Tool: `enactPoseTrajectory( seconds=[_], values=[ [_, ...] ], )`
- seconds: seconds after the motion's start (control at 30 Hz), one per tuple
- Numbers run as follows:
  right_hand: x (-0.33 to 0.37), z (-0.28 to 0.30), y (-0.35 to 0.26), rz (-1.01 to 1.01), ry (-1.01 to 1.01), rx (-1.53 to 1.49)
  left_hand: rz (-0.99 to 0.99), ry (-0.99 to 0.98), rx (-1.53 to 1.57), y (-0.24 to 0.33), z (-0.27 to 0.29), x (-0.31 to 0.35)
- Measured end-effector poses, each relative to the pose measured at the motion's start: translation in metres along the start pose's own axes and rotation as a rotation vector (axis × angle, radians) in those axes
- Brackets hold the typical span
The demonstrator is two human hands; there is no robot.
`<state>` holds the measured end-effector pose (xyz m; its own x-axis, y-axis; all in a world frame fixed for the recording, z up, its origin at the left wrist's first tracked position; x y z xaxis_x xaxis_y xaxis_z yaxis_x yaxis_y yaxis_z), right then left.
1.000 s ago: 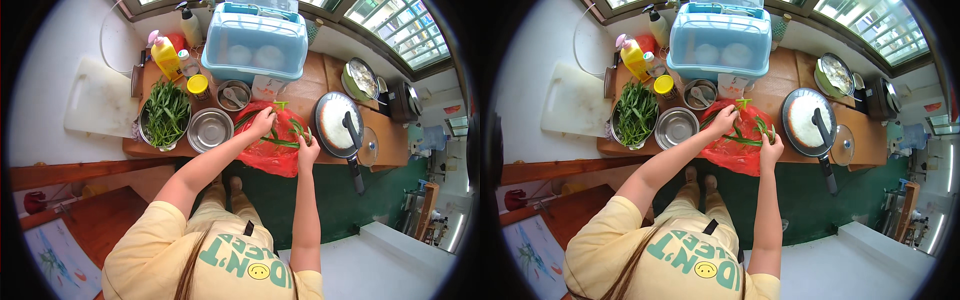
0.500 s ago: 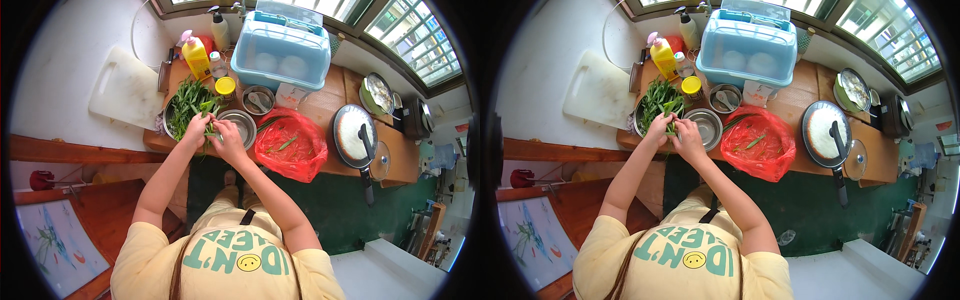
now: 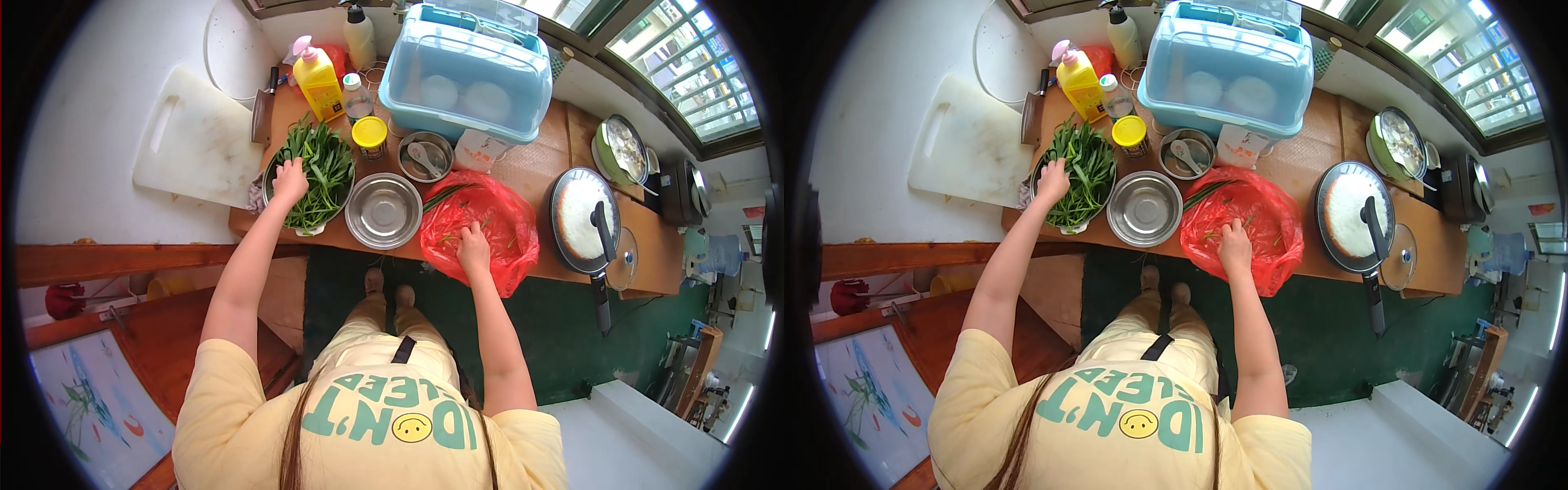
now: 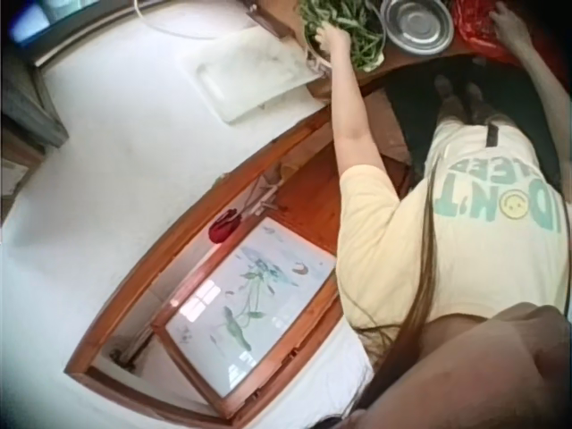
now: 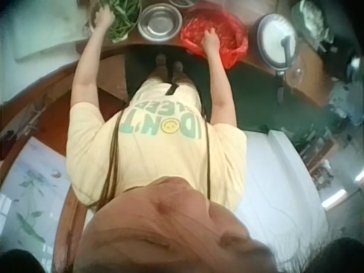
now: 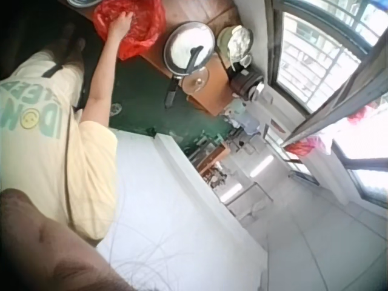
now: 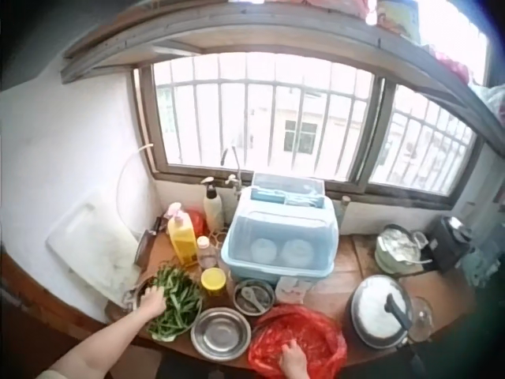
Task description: The person unpacks green vegetables from a red plastic bag on a workbench and transfers them into a metal bowl. They then scoop a yellow powder from a container into a pot of rice using a ladle. Finally, the person washes the vegetables in the metal bowl at a sink.
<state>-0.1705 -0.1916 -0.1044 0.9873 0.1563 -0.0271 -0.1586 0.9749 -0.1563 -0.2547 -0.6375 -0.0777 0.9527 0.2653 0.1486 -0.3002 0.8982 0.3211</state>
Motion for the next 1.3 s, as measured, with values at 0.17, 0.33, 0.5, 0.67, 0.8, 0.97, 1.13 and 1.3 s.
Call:
enactPoseTrajectory(
  seconds=[0.17, 0.33, 0.5, 0.67, 0.8, 0.97, 1.13, 1.3],
  values=[
    [0.017, 0.053, 0.053, -0.405, 0.292, -0.279, -0.101, 0.125, 0.139, -0.009, -0.002, 0.002],
    [0.021, 0.010, 0.126, -0.730, -0.017, 0.101, -0.165, 0.253, 0.168, -0.015, 0.026, 0.012],
    [0.023, -0.029, 0.156, -0.819, -0.022, -0.038, 0.003, 0.102, 0.212, -0.041, 0.026, 0.028],
    [0.025, -0.042, 0.172, -0.851, 0.011, -0.161, 0.079, 0.057, 0.348, -0.053, 0.013, 0.058],
    [0.018, -0.058, 0.197, -0.878, 0.060, -0.314, 0.069, 0.142, 0.403, -0.037, 0.023, 0.066],
    [-0.001, 0.010, 0.133, -0.648, 0.049, -0.137, 0.065, 0.167, 0.300, -0.034, 0.025, 0.046],
    [-0.031, 0.082, 0.025, -0.400, 0.256, -0.303, 0.236, -0.013, 0.397, -0.055, -0.016, 0.009],
    [-0.078, 0.066, -0.138, -0.325, 0.006, -1.104, 0.304, -0.062, 0.720, -0.101, -0.025, -0.011]
  ],
)
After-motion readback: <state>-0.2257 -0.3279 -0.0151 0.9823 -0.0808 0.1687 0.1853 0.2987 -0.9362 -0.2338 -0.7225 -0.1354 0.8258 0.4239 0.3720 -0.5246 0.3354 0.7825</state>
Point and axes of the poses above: each hand's wrist, its own x-axis away from the middle knuckle, its own z-axis out of the back of the hand, y = z × x, the point moved 9 cm from there along -x, towards the middle knuckle, and after that the axes turned 12 degrees about x, right-handed, at the moved point
